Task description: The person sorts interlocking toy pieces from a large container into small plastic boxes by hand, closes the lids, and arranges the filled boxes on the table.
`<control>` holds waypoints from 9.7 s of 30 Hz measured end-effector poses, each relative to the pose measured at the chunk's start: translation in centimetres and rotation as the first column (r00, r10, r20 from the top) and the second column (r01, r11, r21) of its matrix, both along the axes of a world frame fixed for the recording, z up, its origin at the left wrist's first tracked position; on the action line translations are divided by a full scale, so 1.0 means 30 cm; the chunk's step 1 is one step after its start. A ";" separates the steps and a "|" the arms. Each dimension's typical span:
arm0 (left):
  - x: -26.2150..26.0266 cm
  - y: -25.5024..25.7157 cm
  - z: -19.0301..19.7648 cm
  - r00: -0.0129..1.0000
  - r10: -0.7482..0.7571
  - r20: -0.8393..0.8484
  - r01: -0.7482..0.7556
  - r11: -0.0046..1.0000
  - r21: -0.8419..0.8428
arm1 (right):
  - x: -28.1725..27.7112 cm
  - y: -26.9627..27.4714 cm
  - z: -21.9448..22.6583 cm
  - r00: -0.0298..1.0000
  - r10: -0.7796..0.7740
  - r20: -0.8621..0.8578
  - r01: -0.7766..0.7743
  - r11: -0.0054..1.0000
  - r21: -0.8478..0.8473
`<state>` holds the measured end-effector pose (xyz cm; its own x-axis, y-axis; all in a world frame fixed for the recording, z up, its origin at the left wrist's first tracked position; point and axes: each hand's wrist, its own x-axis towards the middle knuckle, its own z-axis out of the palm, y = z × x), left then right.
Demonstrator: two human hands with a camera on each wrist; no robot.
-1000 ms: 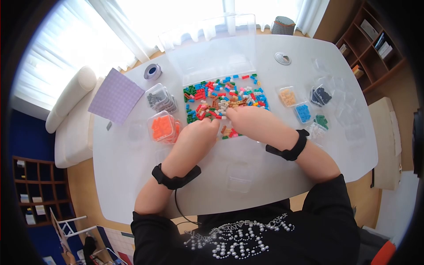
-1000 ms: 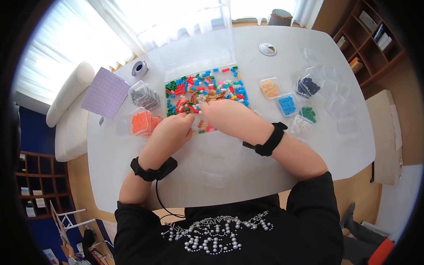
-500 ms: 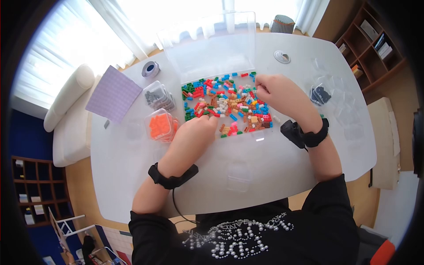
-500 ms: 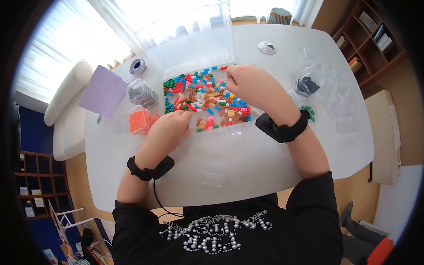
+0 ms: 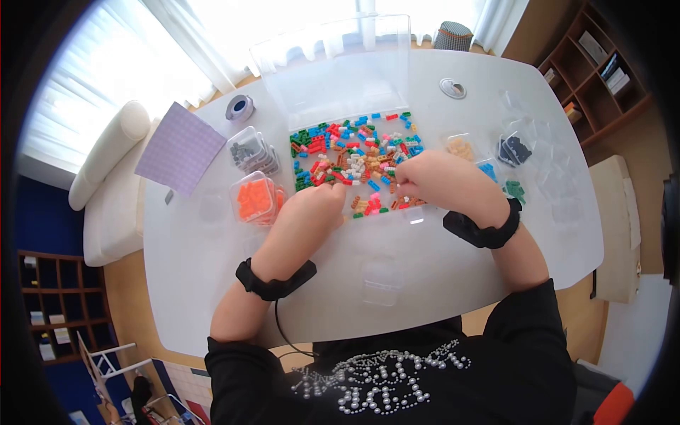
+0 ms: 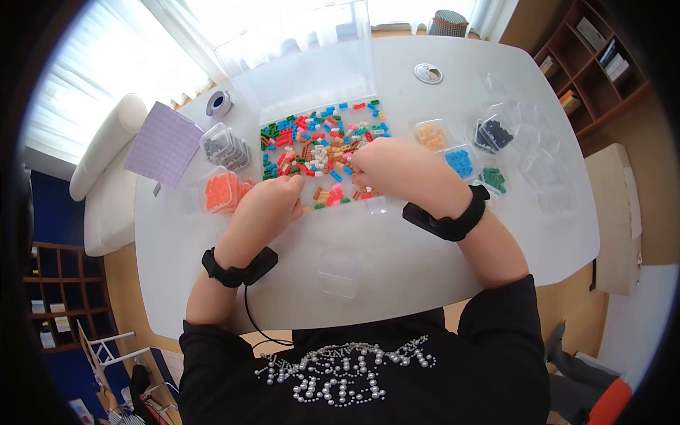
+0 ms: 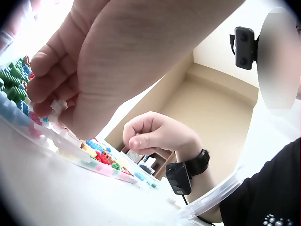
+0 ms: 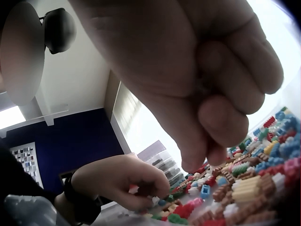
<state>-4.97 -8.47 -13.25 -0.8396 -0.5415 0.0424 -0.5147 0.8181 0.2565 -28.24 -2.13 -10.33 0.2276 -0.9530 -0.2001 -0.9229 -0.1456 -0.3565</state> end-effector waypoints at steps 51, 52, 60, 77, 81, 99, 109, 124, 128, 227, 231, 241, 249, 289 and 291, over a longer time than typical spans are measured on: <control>-0.089 -0.059 -0.031 0.994 -0.105 -0.027 0.101 0.987 -0.127 | -0.012 -0.009 -0.069 0.999 -0.038 -0.016 0.031 0.954 -0.297; -0.096 -0.058 -0.038 0.994 -0.106 -0.027 0.102 0.986 -0.129 | -0.008 0.000 -0.071 0.999 -0.038 -0.015 0.032 0.954 -0.298; -0.135 -0.055 -0.042 0.998 -0.064 0.001 0.064 0.994 -0.086 | 0.040 0.035 -0.035 0.994 -0.030 -0.108 0.010 0.982 -0.188; 0.022 0.004 0.033 0.990 -0.007 0.138 0.021 0.995 -0.101 | 0.065 0.027 -0.072 0.999 -0.022 -0.027 0.018 0.989 -0.144; 0.026 0.003 0.013 0.981 -0.058 0.187 0.081 0.990 -0.119 | 0.064 0.022 -0.083 0.999 -0.032 -0.034 0.025 0.985 -0.172; 0.046 0.029 0.013 0.990 -0.055 0.131 0.077 0.983 -0.166 | 0.066 0.007 -0.137 0.998 -0.038 0.045 0.044 0.989 -0.143; 0.121 0.362 0.226 0.750 -0.644 0.151 0.629 0.765 0.138 | 0.074 0.032 -0.067 0.997 -0.072 0.010 0.072 0.976 -0.205; 0.038 0.400 0.023 0.914 -0.372 0.161 0.402 0.879 -0.256 | 0.128 0.521 0.061 0.937 0.054 0.344 -0.102 0.987 0.122; 0.072 0.383 0.096 0.906 -0.391 0.162 0.414 0.898 -0.150 | 0.213 0.548 -0.022 0.878 0.052 0.475 -0.082 0.996 0.043; 0.211 0.181 0.272 0.934 -0.257 0.249 0.229 0.964 0.138 | 0.289 0.423 0.025 0.933 0.300 0.200 -0.301 0.953 -0.026; 0.225 0.190 0.277 0.941 -0.273 0.201 0.246 0.958 0.147 | 0.320 0.394 -0.028 0.967 0.248 0.051 -0.239 0.961 -0.140; 0.215 0.189 0.297 0.922 -0.297 0.249 0.263 0.951 0.160 | 0.299 0.406 0.023 0.936 0.349 0.045 -0.324 0.905 -0.277; 0.284 0.180 0.347 0.982 -0.188 -0.015 0.187 0.981 -0.055 | 0.215 0.349 0.026 0.923 0.127 0.364 -0.057 0.979 -0.197; -0.117 -0.080 0.004 0.999 0.010 0.046 -0.002 0.984 -0.178 | 0.021 -0.068 -0.120 1.000 -0.015 -0.008 0.012 0.945 -0.328; -0.115 -0.081 0.002 0.999 0.027 0.028 -0.022 0.986 -0.166 | 0.015 -0.076 -0.158 1.000 -0.010 0.004 0.011 0.917 -0.399</control>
<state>-8.41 -10.91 -13.20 -0.8283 -0.5497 0.1082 -0.5408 0.8349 0.1023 -27.78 -4.42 -15.06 0.2172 -0.9559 0.1975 -0.9244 -0.2664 -0.2729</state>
